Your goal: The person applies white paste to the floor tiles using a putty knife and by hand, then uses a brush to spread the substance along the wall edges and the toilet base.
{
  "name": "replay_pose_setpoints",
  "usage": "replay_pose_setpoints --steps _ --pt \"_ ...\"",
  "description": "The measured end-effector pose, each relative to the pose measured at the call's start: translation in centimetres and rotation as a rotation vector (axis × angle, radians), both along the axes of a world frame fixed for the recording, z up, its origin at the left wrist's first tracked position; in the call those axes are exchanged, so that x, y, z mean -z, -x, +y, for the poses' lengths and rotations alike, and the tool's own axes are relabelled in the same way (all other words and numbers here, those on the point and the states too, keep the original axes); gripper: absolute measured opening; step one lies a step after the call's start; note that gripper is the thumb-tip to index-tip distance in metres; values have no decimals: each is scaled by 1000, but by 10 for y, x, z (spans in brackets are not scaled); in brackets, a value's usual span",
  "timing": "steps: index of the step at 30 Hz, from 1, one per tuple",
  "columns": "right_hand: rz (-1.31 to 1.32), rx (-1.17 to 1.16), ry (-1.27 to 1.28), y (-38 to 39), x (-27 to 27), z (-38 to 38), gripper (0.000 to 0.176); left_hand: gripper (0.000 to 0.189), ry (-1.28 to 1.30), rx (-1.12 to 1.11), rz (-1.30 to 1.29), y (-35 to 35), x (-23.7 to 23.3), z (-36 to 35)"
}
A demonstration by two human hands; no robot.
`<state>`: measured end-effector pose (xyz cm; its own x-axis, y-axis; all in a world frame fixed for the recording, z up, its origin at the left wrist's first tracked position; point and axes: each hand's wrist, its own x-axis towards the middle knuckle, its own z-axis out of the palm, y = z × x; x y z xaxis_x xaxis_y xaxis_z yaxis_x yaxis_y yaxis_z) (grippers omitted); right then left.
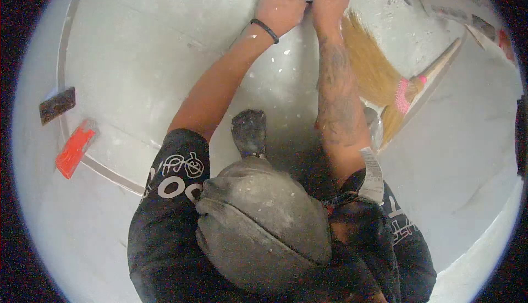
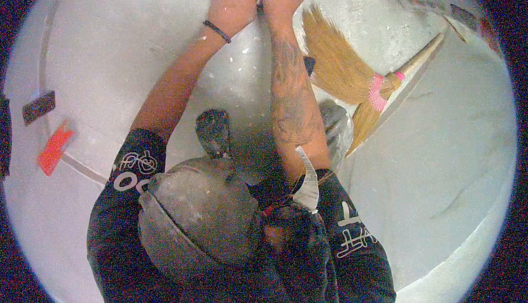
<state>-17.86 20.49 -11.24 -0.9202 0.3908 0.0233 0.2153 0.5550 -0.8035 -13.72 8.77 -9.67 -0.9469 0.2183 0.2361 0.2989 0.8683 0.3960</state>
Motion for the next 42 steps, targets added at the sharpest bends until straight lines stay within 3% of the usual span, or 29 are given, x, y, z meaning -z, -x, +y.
replay_pose_setpoints --steps 1,3,7,9,11,13,17,19,20,24,26,27,29,32,35,37,38,40,42 --pt "-14 -2 -6 -1 3 2 19 16 -45 34 13 -1 2 -2" --pt "27 -300 -177 0 6 11 20 16 -10 71 -32 -3 4 -3" --pt "-8 -244 10 -11 -1 6 19 15 -27 155 -34 -14 -1 -8" --pt "-199 -134 29 -17 1 2 17 15 -46 148 -44 -19 1 -9" --pt "-56 -189 -28 -19 1 -1 22 15 -59 128 -61 -22 3 -9" --pt "62 -391 -272 -22 -3 -2 23 14 -15 62 -97 -27 3 -11" --pt "119 -424 -292 -24 -11 -17 23 18 -32 39 -67 -36 -1 -19" --pt "8 -286 -205 -25 -18 -24 20 20 -21 -21 -101 -38 1 -18" --pt "52 -418 -385 -21 1 -12 21 20 -19 -22 -94 -39 1 -17" --pt "75 -334 -359 -36 6 -18 22 19 14 0 -166 -53 -3 -20" --pt "97 -699 -854 -55 -4 -21 21 18 -8 18 -179 -68 -9 -24" --pt "101 -695 -851 -64 -5 -25 21 17 65 -9 -237 -76 -13 -25" --pt "7 -279 -9 -83 -2 -37 18 16 148 -37 -289 -89 -12 -29" --pt "-89 -286 28 -107 -9 -46 16 16 72 -10 -331 -115 -7 -35" --pt "-193 -272 145 -127 -24 -52 16 18 216 -63 -423 -139 -13 -35" --pt "-189 -352 199 -133 -28 -57 14 20 118 -193 -374 -151 -9 -38" --pt "-309 -371 166 -130 -18 -53 13 20 127 -206 -372 -150 -10 -39" --pt "-60 -511 19 -111 -1 -37 14 19 131 -159 -204 -142 -17 -34" --pt "7 -354 215 -87 -15 -24 15 21 122 -88 -299 -100 -12 -25"
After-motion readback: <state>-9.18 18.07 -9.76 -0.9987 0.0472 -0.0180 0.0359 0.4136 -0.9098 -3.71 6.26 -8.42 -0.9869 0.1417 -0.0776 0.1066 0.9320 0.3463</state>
